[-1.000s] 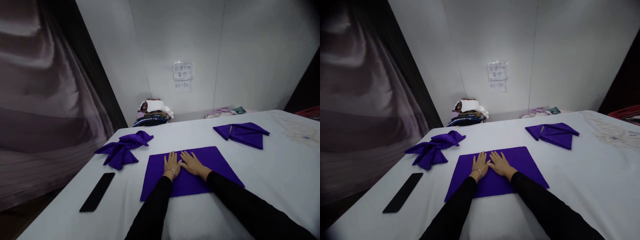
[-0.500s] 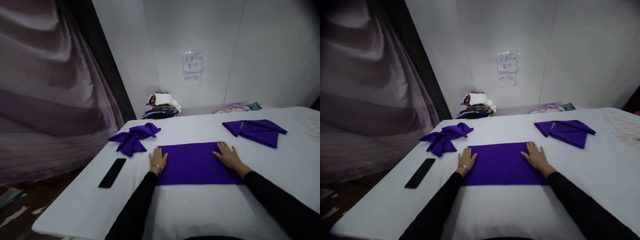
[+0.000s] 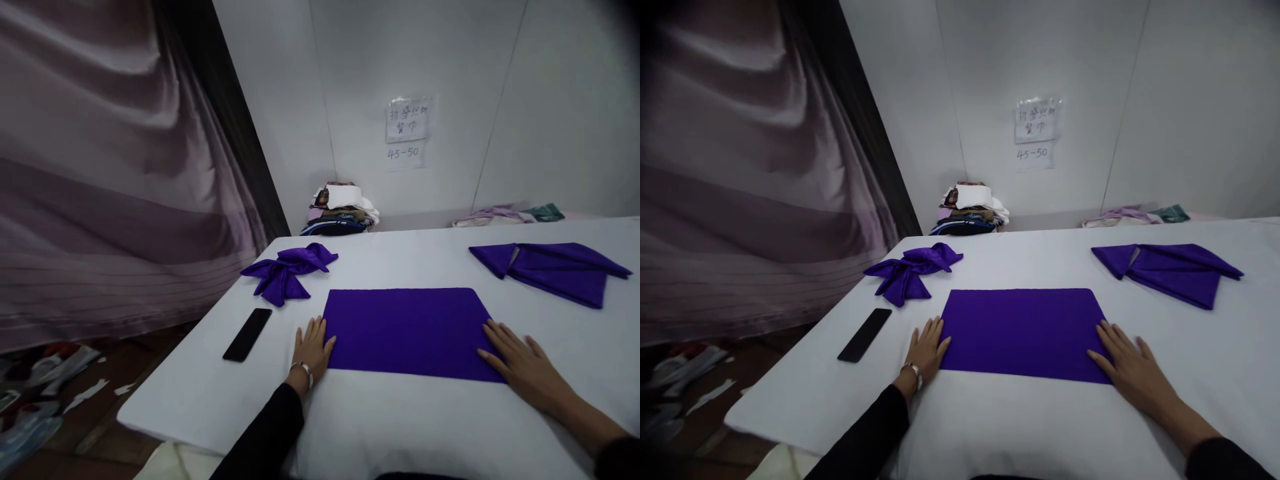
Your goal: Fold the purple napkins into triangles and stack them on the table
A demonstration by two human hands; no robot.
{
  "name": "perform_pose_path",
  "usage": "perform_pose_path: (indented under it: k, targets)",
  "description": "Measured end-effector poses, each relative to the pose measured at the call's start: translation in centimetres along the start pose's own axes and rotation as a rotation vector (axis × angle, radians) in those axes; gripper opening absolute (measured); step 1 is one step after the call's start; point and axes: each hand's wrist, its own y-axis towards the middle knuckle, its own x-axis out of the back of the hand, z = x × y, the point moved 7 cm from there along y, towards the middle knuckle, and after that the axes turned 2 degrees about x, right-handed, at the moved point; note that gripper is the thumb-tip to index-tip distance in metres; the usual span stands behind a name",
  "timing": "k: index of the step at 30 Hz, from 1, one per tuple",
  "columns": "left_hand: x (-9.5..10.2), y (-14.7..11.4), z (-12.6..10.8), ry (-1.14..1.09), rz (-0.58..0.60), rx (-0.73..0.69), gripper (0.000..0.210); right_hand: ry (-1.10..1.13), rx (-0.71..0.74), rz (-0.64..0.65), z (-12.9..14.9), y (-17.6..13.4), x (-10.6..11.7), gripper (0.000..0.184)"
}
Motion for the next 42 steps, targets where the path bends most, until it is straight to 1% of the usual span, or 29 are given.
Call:
perform_pose_path:
  k: [1,2,3,4,6,8,9,10,11,12,13,18,19,20,21,22,23,24,26,28,29,30,31,32,34,36,39,41,42]
  targets:
    - [0.0,-0.1,0.0,0.005,0.002,0.021,0.061,-0.010,-0.006,-0.025,-0.8,-0.5,0.1,0.065]
    - [0.1,-0.3,-0.5,0.008,0.000,0.035,0.061,-0.016,-0.013,-0.047,-0.9,-0.8,0.3,0.065]
    - [0.1,-0.5,-1.5,0.008,-0.011,0.034,0.062,-0.019,-0.026,-0.063,-0.2,-0.7,0.7,0.065]
    - [0.2,-0.6,-3.1,0.003,-0.029,0.007,0.062,-0.016,-0.034,-0.071,1.1,-0.4,1.1,0.067]
    - [0.4,-1.0,-7.5,-0.024,-0.078,-0.136,0.062,0.019,-0.021,-0.042,5.5,1.0,2.0,0.070]
    - [0.3,-1.5,-12.0,-0.068,-0.108,-0.314,0.062,0.095,0.098,0.044,11.1,2.6,2.5,0.069]
    - [0.2,-1.7,-13.5,-0.088,-0.105,-0.376,0.062,0.137,0.155,0.081,13.4,3.3,2.7,0.068]
    - [0.0,-1.8,-14.4,-0.101,-0.090,-0.411,0.062,0.174,0.202,0.110,14.9,3.7,2.8,0.067]
    - [-0.3,-1.8,-14.4,-0.104,-0.070,-0.416,0.062,0.199,0.224,0.134,15.6,3.8,2.9,0.066]
    - [-0.5,-1.6,-13.7,-0.098,-0.045,-0.396,0.062,0.213,0.227,0.151,15.5,3.5,3.0,0.065]
    - [-0.8,-1.4,-12.3,-0.083,-0.024,-0.355,0.062,0.214,0.209,0.163,14.5,3.0,3.0,0.065]
    - [-1.1,-0.2,-1.1,0.036,-0.006,-0.061,0.057,0.118,-0.020,0.177,4.7,-1.2,3.5,0.065]
    - [-1.0,0.0,0.4,0.058,-0.005,-0.030,0.054,0.102,-0.061,0.178,3.3,-1.6,3.7,0.065]
    - [-0.9,0.3,1.3,0.071,-0.003,0.002,0.052,0.092,-0.089,0.176,2.6,-1.6,3.9,0.066]
    - [-0.7,0.8,1.5,0.073,-0.001,0.029,0.052,0.090,-0.103,0.172,2.5,-1.2,4.2,0.067]
    - [-0.4,1.3,0.9,0.064,-0.004,0.043,0.053,0.099,-0.098,0.167,3.1,-0.3,4.4,0.068]
    - [-0.1,1.9,-0.4,0.045,-0.011,0.047,0.055,0.116,-0.074,0.159,4.2,1.0,4.7,0.068]
    - [0.3,2.6,-2.3,0.021,-0.017,0.026,0.058,0.145,-0.030,0.152,6.0,2.6,4.9,0.069]
    - [0.9,4.2,-7.6,-0.027,-0.045,-0.128,0.060,0.211,0.064,0.155,10.1,6.3,5.0,0.069]
    - [1.1,5.8,-12.4,-0.056,-0.038,-0.241,0.059,0.251,0.115,0.173,13.6,10.0,4.5,0.073]
    - [1.0,6.6,-14.0,-0.058,-0.039,-0.268,0.059,0.267,0.136,0.183,14.9,11.7,4.1,0.075]
    - [0.9,7.3,-15.1,-0.058,-0.031,-0.280,0.060,0.277,0.160,0.196,15.8,13.1,3.6,0.076]
    - [0.7,8.1,-15.6,-0.055,-0.027,-0.284,0.061,0.279,0.173,0.215,16.0,14.1,3.1,0.076]
    - [0.5,8.7,-15.5,-0.053,-0.025,-0.281,0.062,0.279,0.181,0.232,15.8,14.9,2.5,0.076]
    - [0.2,9.9,-13.7,-0.047,-0.025,-0.253,0.065,0.266,0.165,0.260,13.5,15.5,1.5,0.076]
    - [0.1,10.8,-10.4,-0.036,-0.037,-0.190,0.066,0.234,0.093,0.264,9.5,15.1,0.9,0.075]
    - [0.1,11.7,-4.9,-0.009,-0.044,-0.050,0.063,0.147,-0.108,0.249,2.3,13.6,0.6,0.075]
    - [0.2,12.0,-2.2,0.011,-0.040,0.015,0.061,0.108,-0.191,0.248,-1.1,12.5,0.5,0.074]
    - [0.2,12.1,-1.4,0.017,-0.037,0.031,0.060,0.095,-0.209,0.251,-2.2,12.2,0.5,0.073]
